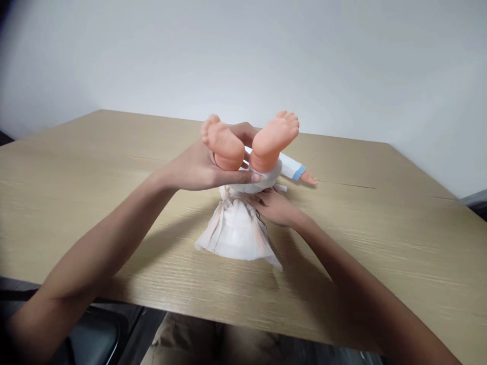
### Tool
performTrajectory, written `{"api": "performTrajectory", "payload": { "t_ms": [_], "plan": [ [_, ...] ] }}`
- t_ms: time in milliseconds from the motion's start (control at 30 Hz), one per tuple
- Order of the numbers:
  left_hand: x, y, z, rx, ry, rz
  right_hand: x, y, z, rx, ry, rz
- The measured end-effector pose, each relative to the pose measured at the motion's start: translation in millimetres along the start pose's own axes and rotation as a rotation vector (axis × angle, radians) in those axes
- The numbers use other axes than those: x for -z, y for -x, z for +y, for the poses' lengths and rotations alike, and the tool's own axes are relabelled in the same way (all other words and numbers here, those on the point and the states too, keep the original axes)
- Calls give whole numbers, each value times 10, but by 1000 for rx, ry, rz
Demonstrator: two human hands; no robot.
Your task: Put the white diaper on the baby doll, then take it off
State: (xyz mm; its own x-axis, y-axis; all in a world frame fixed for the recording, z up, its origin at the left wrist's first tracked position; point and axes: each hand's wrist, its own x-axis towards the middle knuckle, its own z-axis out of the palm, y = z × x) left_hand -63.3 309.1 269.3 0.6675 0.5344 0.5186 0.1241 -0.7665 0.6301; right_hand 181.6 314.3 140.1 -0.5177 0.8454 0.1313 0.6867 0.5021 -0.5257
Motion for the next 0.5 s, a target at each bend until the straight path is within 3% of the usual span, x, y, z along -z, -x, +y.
{"api": "performTrajectory", "payload": {
  "t_ms": [100,200,267,333,400,500],
  "plan": [
    [-87,42,-1,-28,-1,-14,109,402,-71,30,78,110],
    [-199,130,-12,-35,21,-29,123,714,-220,-81,100,360],
    [-271,201,-16,-15,63,-48,80,827,-335,-160,74,531],
    [-329,270,-12,-8,86,-60,24,852,-433,-143,16,637],
    [-362,330,-2,-23,88,-65,-13,815,-492,-43,-53,646],
    [-350,430,-4,-47,85,-103,8,743,-488,156,-95,546]
  ]
}}
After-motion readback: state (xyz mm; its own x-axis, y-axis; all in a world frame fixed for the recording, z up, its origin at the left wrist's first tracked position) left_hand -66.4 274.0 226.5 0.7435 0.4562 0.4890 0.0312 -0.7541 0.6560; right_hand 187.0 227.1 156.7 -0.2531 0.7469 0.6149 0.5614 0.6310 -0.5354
